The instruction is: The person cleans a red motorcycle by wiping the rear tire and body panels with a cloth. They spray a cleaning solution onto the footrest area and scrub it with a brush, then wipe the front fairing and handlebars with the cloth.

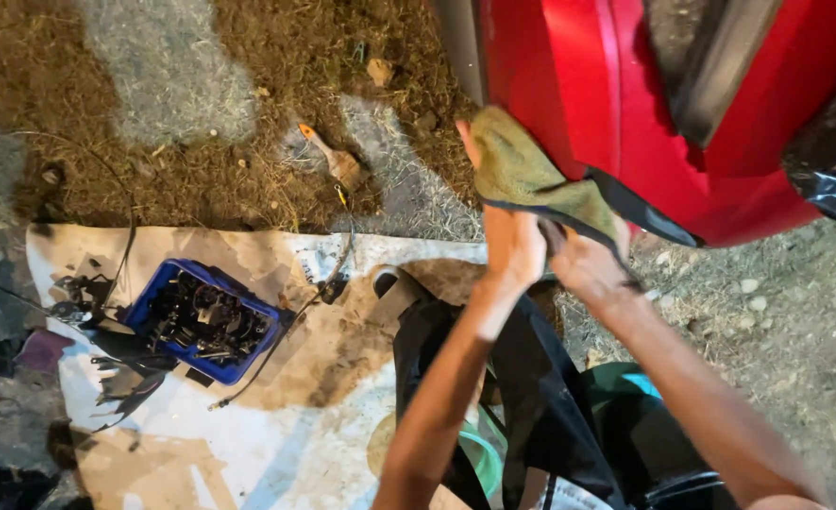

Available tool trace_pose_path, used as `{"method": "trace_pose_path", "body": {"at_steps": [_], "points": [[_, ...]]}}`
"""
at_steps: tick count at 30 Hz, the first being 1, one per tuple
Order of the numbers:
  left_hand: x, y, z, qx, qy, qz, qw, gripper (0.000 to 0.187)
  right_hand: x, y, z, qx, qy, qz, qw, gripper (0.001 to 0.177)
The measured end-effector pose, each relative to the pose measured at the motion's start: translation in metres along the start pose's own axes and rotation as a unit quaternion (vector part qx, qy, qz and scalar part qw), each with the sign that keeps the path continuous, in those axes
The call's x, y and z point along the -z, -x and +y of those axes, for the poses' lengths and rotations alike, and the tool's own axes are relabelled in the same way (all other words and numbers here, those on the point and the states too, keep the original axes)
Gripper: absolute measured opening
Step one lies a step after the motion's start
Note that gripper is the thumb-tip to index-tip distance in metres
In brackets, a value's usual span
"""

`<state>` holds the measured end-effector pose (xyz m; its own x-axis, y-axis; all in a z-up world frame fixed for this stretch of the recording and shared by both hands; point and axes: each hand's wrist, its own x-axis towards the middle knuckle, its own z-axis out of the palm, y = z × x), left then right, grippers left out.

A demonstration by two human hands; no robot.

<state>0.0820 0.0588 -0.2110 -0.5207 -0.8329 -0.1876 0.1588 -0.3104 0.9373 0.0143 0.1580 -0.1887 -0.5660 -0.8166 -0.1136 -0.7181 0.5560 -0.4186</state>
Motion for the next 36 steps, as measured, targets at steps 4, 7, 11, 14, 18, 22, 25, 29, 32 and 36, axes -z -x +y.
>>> {"method": "trace_pose_path", "body": {"at_steps": [4, 7, 11, 14, 18, 22, 25, 29, 32, 36], "points": [[0.017, 0.013, -0.018, -0.093, -0.174, -0.100, 0.975, 0.036, -0.032, 0.029, 0.030, 0.104, 0.088, 0.011, 0.991, 0.044], [0.015, 0.040, -0.009, -0.102, -0.167, -0.127, 0.972, 0.061, -0.086, 0.086, 0.075, 0.019, 0.061, 0.045, 0.997, 0.034], [0.004, 0.088, -0.044, -0.171, -0.306, -0.214, 0.912, 0.054, -0.060, 0.122, 0.061, -0.036, -0.024, 0.115, 0.992, 0.041], [-0.018, 0.108, -0.087, -0.146, -0.324, -0.276, 0.893, 0.046, -0.053, 0.129, 0.079, -0.072, -0.026, 0.163, 0.984, 0.046], [-0.061, 0.086, -0.160, -0.103, -0.515, -0.341, 0.779, 0.033, -0.062, 0.104, 0.137, -0.121, -0.019, 0.193, 0.973, 0.049], [-0.092, 0.053, -0.171, -0.151, -0.544, -0.385, 0.730, 0.033, -0.103, 0.099, 0.216, -0.187, -0.060, 0.151, 0.969, 0.036], [-0.104, 0.042, -0.198, -0.197, -0.570, -0.399, 0.691, 0.033, -0.110, 0.090, 0.235, -0.198, -0.060, 0.189, 0.960, 0.037], [-0.099, 0.031, -0.228, -0.262, -0.586, -0.447, 0.623, 0.034, -0.114, 0.089, 0.247, -0.235, -0.032, 0.258, 0.937, 0.045], [-0.074, 0.040, -0.256, -0.293, -0.598, -0.462, 0.585, 0.035, -0.159, 0.115, 0.244, -0.249, -0.055, 0.260, 0.931, 0.043], [-0.029, 0.041, -0.258, -0.341, -0.613, -0.472, 0.534, 0.036, -0.204, 0.153, 0.221, -0.206, -0.087, 0.298, 0.928, 0.033]]}}
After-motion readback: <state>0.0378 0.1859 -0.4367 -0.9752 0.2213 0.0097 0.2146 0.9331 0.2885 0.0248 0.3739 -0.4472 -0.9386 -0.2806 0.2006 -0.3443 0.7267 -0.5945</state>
